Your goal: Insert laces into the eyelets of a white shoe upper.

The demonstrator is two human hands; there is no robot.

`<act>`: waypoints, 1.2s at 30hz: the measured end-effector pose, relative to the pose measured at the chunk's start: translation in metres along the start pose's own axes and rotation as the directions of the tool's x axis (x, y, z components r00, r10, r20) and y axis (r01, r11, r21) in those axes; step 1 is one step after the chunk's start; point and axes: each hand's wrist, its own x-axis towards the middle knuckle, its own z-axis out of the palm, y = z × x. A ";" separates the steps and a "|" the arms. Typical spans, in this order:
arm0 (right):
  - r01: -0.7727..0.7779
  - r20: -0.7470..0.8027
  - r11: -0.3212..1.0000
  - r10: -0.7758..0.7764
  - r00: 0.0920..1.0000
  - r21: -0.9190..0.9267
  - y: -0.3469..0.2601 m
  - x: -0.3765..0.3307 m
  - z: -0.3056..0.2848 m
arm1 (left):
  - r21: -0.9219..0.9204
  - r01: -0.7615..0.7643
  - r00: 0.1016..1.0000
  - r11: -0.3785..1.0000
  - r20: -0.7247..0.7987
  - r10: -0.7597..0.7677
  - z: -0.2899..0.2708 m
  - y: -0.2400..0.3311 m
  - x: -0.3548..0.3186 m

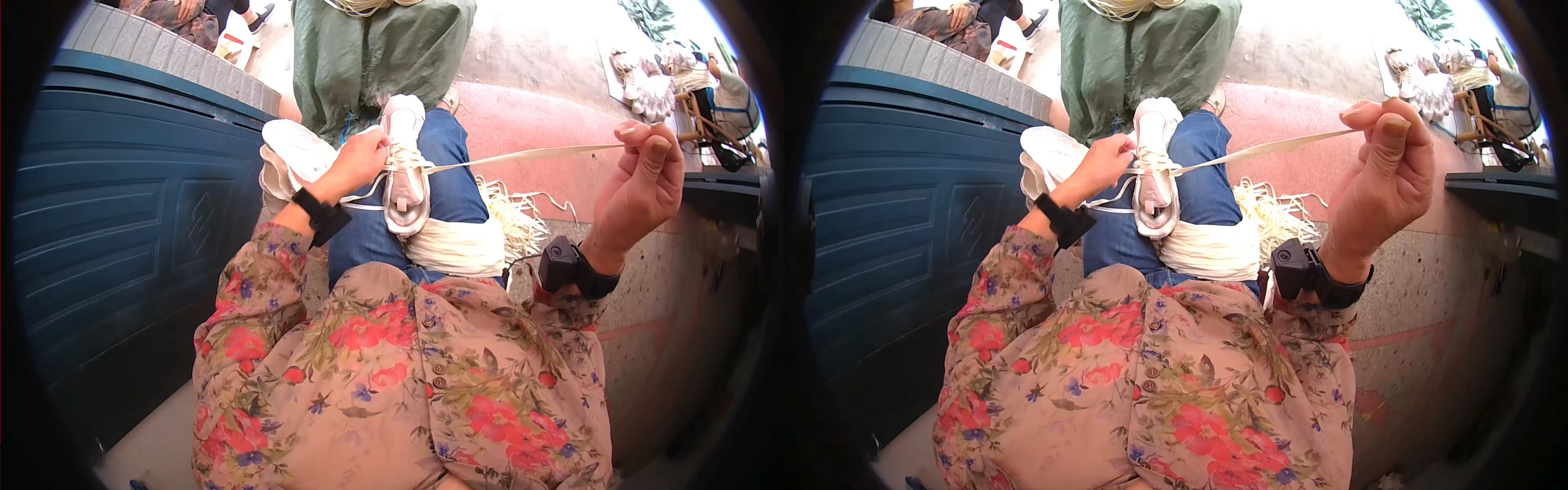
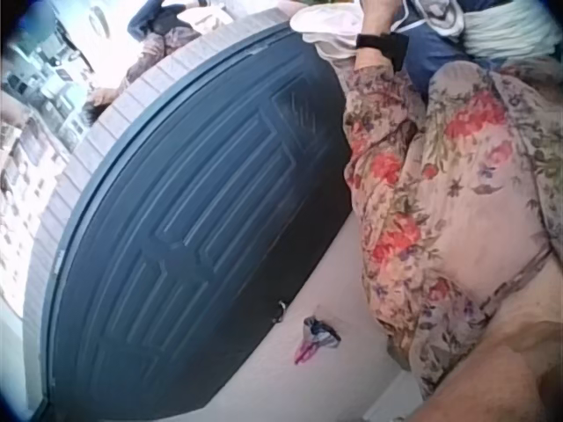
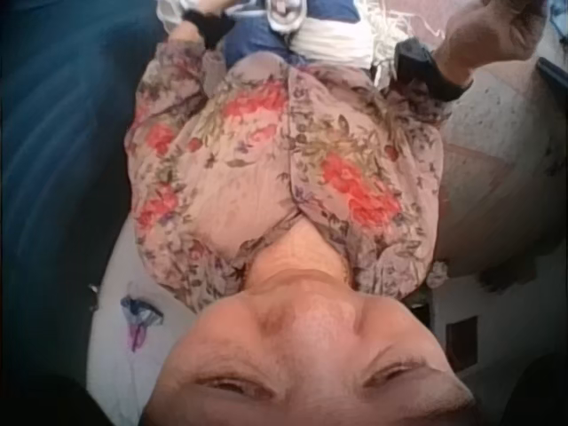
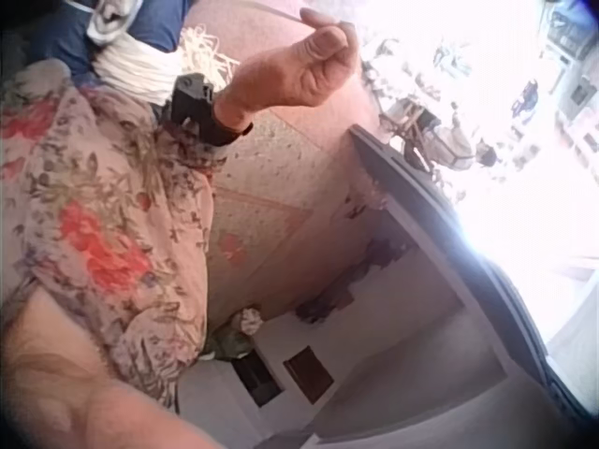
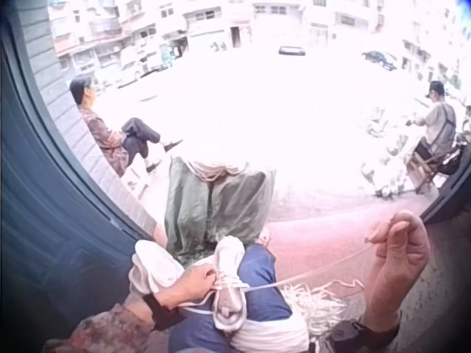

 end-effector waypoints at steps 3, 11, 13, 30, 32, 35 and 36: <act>0.008 0.038 1.000 -0.008 0.999 0.013 0.006 0.001 0.005 | 0.060 -0.055 0.997 0.997 -0.055 0.058 -0.004 -0.006 -0.022; -0.187 0.728 0.789 0.613 0.307 -0.585 0.105 -0.122 0.053 | 0.411 -0.125 0.959 0.903 -0.181 0.216 0.024 -0.018 -0.041; 0.006 0.760 0.805 0.557 0.336 -0.593 0.120 -0.150 0.053 | 0.489 -0.147 0.941 0.860 -0.199 0.274 0.024 -0.015 -0.042; 0.393 0.772 0.672 0.471 0.427 -0.627 0.127 -0.178 0.073 | 0.392 -0.068 0.947 0.917 -0.265 0.183 0.027 -0.016 -0.044; 0.407 0.781 0.671 0.472 0.410 -0.619 0.128 -0.175 0.074 | 0.415 -0.079 0.951 0.906 -0.240 0.193 0.027 -0.017 -0.044; 0.416 0.835 0.730 0.412 0.364 -0.542 0.132 -0.169 0.075 | 0.420 -0.060 0.952 0.906 -0.249 0.179 0.027 -0.012 -0.040; 0.439 0.852 0.732 0.415 0.319 -0.521 0.135 -0.168 0.076 | 0.422 -0.062 0.951 0.904 -0.250 0.182 0.027 -0.012 -0.039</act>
